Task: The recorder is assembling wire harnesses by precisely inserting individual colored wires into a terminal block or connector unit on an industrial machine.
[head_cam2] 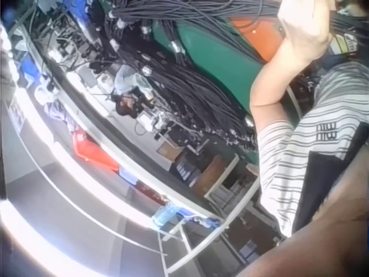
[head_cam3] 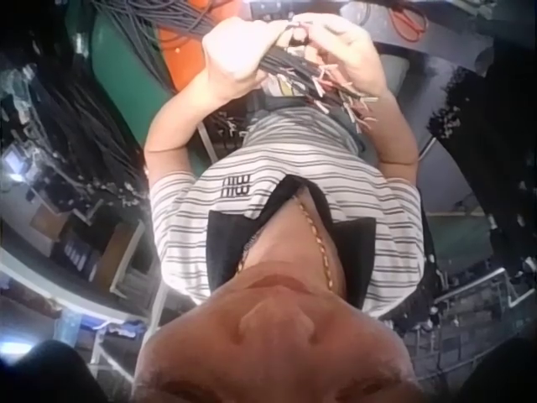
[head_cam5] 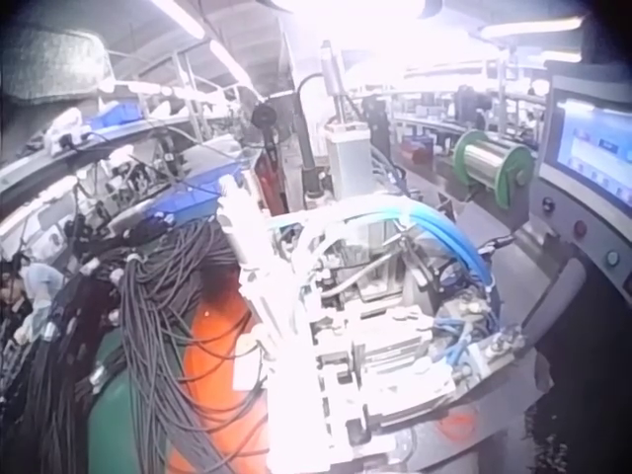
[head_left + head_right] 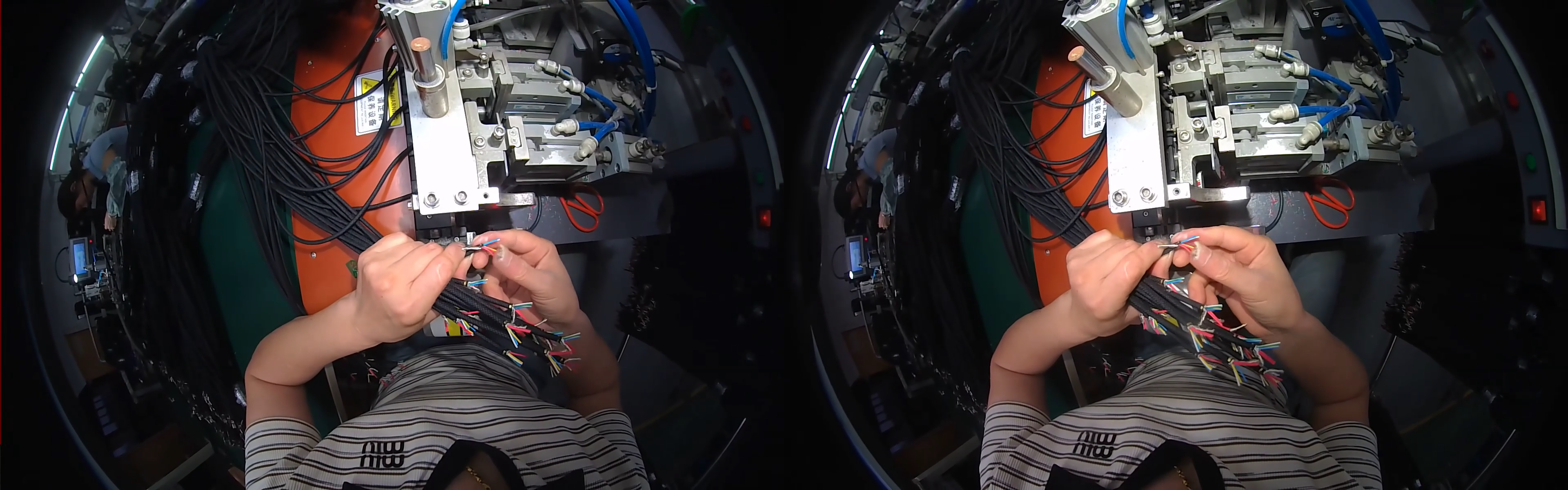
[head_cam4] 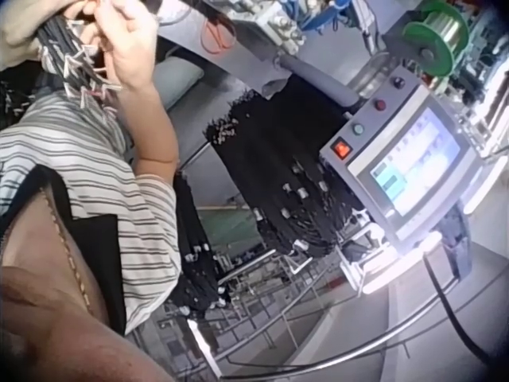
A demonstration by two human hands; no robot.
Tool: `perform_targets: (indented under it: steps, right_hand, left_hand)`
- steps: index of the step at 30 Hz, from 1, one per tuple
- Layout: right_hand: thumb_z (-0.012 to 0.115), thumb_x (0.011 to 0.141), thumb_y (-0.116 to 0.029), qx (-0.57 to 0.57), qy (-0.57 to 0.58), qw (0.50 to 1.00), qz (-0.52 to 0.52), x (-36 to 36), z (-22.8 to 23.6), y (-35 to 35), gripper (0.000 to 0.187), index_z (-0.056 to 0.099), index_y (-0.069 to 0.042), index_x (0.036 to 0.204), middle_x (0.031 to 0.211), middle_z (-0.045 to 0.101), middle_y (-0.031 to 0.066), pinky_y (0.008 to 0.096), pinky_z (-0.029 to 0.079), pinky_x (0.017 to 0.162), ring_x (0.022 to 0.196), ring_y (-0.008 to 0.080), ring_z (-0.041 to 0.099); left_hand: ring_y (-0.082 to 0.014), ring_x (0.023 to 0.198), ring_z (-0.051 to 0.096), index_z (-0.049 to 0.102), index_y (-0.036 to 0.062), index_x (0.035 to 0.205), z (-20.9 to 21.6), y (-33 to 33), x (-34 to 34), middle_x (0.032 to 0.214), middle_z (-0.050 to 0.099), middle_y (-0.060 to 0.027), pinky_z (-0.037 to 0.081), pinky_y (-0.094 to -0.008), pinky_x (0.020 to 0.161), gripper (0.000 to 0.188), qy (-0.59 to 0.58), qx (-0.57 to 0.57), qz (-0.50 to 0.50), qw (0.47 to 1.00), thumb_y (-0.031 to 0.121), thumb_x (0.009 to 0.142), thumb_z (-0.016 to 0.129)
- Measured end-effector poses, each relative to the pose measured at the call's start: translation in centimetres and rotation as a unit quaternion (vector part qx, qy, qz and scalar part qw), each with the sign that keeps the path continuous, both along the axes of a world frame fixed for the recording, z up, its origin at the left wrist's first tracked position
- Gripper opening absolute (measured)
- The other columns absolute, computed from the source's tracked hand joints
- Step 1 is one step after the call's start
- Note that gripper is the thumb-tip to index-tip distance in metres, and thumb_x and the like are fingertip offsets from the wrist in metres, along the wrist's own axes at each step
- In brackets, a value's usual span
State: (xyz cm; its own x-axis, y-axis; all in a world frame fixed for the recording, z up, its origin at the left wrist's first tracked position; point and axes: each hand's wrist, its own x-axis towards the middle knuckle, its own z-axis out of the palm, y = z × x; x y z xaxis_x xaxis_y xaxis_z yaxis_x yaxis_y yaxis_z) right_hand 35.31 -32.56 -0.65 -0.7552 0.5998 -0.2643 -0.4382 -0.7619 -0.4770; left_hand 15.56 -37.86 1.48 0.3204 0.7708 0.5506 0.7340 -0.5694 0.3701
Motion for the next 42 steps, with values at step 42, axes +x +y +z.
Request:
perform_targets:
  steps: [42]
  right_hand:
    - [0.057, 0.096, -0.002, 0.204, -0.195, 0.953, -0.108, -0.9, 0.6, -1.4, 0.012, 0.064, 0.005, 0.103, 0.084, 0.064, 0.009, 0.0183, 0.04, 0.043, 0.051, 0.0061, 0.054]
  left_hand:
    - [-0.0226, 0.053, 0.061, 0.062, -0.002, 0.095, -0.2, 0.2, 0.3, 0.068, 0.063, -0.0087, 0.041, -0.0306, 0.05, 0.03, -0.029, -0.002, 0.012, 1.0, 0.012, 0.074, 0.078]
